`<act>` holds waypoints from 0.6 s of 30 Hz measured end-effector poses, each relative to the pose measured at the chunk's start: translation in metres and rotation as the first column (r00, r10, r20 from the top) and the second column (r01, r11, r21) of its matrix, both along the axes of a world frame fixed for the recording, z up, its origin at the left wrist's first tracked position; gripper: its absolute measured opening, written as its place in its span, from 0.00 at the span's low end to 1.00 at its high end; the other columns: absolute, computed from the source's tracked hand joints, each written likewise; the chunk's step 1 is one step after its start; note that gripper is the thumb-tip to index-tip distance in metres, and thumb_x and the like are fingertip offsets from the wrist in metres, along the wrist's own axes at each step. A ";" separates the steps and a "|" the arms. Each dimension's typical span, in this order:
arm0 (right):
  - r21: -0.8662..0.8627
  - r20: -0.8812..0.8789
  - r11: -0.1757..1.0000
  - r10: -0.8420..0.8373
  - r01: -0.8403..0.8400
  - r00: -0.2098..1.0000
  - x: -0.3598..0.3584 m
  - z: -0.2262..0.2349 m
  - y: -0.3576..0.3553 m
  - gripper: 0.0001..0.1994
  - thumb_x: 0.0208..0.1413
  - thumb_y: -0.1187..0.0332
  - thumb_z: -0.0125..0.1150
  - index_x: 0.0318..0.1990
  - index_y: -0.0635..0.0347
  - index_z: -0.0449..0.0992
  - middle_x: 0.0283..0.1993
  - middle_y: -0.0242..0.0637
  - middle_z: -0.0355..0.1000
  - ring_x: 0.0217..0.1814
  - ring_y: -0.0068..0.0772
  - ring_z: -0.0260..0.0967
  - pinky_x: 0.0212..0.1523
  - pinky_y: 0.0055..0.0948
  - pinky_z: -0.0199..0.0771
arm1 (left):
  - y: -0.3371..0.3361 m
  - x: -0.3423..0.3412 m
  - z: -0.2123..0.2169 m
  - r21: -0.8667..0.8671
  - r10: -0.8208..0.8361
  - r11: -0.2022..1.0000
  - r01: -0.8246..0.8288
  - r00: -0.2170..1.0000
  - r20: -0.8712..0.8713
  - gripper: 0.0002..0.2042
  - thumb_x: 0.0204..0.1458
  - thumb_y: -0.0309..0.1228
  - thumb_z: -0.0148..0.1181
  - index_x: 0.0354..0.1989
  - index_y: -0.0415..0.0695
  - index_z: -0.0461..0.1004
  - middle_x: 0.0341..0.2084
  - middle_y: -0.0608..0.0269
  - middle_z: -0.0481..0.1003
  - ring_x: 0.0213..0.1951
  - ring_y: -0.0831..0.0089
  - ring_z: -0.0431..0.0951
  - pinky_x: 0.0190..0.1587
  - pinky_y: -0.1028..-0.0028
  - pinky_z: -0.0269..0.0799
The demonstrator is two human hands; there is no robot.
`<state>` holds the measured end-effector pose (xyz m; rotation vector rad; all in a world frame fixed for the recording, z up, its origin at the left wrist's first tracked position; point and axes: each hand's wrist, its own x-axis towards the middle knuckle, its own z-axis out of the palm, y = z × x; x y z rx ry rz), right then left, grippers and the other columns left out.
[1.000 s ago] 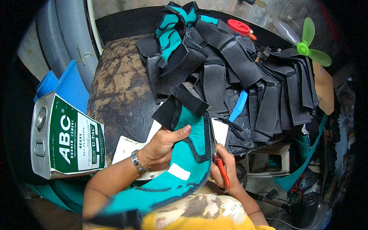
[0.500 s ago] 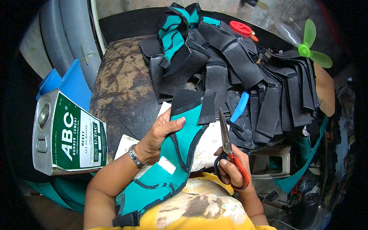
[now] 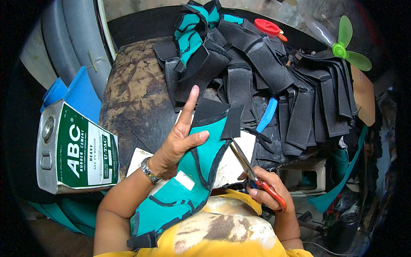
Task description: The person uses red-handled scissors to trim black fabric strips from teal-colored shoe insoles. They repeatedly pick up insoles, cut along the edges, and place the trimmed pieces back on the work surface. The person also briefly moves a small green fan and handles loose fabric scraps.
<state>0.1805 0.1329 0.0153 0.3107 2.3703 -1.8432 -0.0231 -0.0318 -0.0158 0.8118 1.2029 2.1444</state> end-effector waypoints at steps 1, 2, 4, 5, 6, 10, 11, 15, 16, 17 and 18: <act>-0.090 0.031 0.996 -0.006 0.008 0.999 0.000 0.002 0.001 0.19 0.49 0.63 0.59 0.47 0.63 0.71 0.20 0.29 0.63 0.20 0.20 0.59 0.24 0.21 0.59 | 0.000 0.002 0.000 -0.002 -0.039 0.999 0.039 0.998 0.038 0.35 0.51 0.30 0.62 0.67 0.40 0.54 0.62 0.54 0.63 0.61 0.72 0.65 0.63 0.72 0.58; -0.162 0.070 0.987 -0.001 0.012 0.998 0.001 0.003 0.001 0.19 0.49 0.62 0.59 0.47 0.63 0.71 0.20 0.28 0.63 0.20 0.18 0.58 0.23 0.20 0.58 | -0.003 -0.001 0.001 -0.039 -0.094 0.995 0.095 0.995 0.026 0.31 0.52 0.29 0.62 0.65 0.40 0.58 0.61 0.56 0.65 0.60 0.73 0.65 0.63 0.72 0.59; -0.352 0.168 0.934 0.006 0.054 0.986 0.002 0.007 0.002 0.20 0.49 0.61 0.58 0.48 0.64 0.71 0.19 0.26 0.63 0.18 0.16 0.57 0.20 0.18 0.55 | -0.008 -0.004 0.002 -0.110 -0.194 0.973 0.201 0.978 0.077 0.27 0.53 0.28 0.62 0.62 0.41 0.64 0.59 0.58 0.67 0.58 0.75 0.67 0.61 0.72 0.62; -0.368 0.175 0.928 0.002 0.063 0.985 0.003 0.008 0.002 0.21 0.49 0.60 0.58 0.48 0.64 0.71 0.19 0.26 0.63 0.18 0.15 0.57 0.19 0.18 0.53 | -0.012 -0.007 0.003 -0.140 -0.236 0.957 0.255 0.962 0.139 0.25 0.52 0.28 0.63 0.59 0.41 0.67 0.58 0.58 0.68 0.56 0.75 0.69 0.60 0.73 0.64; -0.395 0.194 0.915 0.003 0.075 0.981 0.003 0.009 0.003 0.21 0.49 0.60 0.58 0.48 0.65 0.71 0.19 0.25 0.62 0.17 0.14 0.56 0.18 0.17 0.52 | -0.013 -0.008 0.002 -0.182 -0.266 0.937 0.300 0.945 0.188 0.23 0.51 0.27 0.64 0.57 0.41 0.70 0.57 0.58 0.69 0.55 0.75 0.70 0.59 0.73 0.65; -0.431 0.220 0.899 0.022 0.077 0.975 0.004 0.012 0.005 0.23 0.48 0.58 0.58 0.47 0.67 0.71 0.18 0.25 0.62 0.16 0.14 0.55 0.16 0.17 0.50 | -0.016 -0.010 0.003 -0.207 -0.266 0.940 0.271 0.962 0.052 0.22 0.47 0.25 0.67 0.53 0.41 0.74 0.47 0.62 0.75 0.46 0.78 0.75 0.51 0.77 0.72; -0.460 0.219 0.885 0.027 0.078 0.975 0.004 0.012 0.006 0.23 0.48 0.58 0.58 0.47 0.68 0.71 0.18 0.25 0.61 0.15 0.14 0.55 0.16 0.17 0.50 | -0.016 -0.009 0.003 -0.239 -0.269 0.930 0.279 0.960 0.073 0.21 0.46 0.24 0.67 0.52 0.40 0.74 0.45 0.63 0.75 0.45 0.79 0.75 0.50 0.78 0.72; -0.479 0.226 0.872 0.017 0.096 0.974 0.006 0.013 0.007 0.26 0.43 0.60 0.60 0.46 0.73 0.71 0.17 0.30 0.63 0.12 0.16 0.55 0.13 0.17 0.51 | -0.016 -0.008 0.007 -0.323 -0.263 0.910 0.260 0.964 0.037 0.17 0.46 0.23 0.67 0.47 0.39 0.76 0.39 0.67 0.76 0.40 0.83 0.75 0.45 0.80 0.73; -0.440 0.224 0.895 0.030 0.074 0.974 0.007 0.014 0.009 0.25 0.45 0.59 0.60 0.47 0.71 0.72 0.17 0.28 0.62 0.14 0.15 0.55 0.15 0.18 0.51 | -0.016 -0.007 0.008 -0.328 -0.270 0.906 0.268 0.962 0.040 0.16 0.47 0.23 0.66 0.46 0.39 0.76 0.39 0.68 0.76 0.40 0.83 0.75 0.44 0.81 0.73; -0.413 0.227 0.909 0.039 0.060 0.973 0.008 0.015 0.010 0.25 0.46 0.58 0.59 0.48 0.69 0.72 0.18 0.26 0.62 0.15 0.15 0.55 0.17 0.18 0.50 | -0.016 -0.007 0.008 -0.332 -0.271 0.904 0.269 0.962 0.042 0.15 0.47 0.22 0.66 0.45 0.39 0.76 0.39 0.68 0.76 0.40 0.83 0.75 0.44 0.81 0.73; -0.380 0.219 0.924 0.039 0.049 0.975 0.009 0.016 0.011 0.25 0.46 0.59 0.59 0.48 0.68 0.72 0.18 0.26 0.62 0.15 0.15 0.55 0.17 0.18 0.50 | -0.017 -0.007 0.008 -0.337 -0.272 0.902 0.271 0.961 0.045 0.15 0.47 0.22 0.66 0.45 0.39 0.76 0.39 0.68 0.76 0.40 0.83 0.75 0.44 0.81 0.73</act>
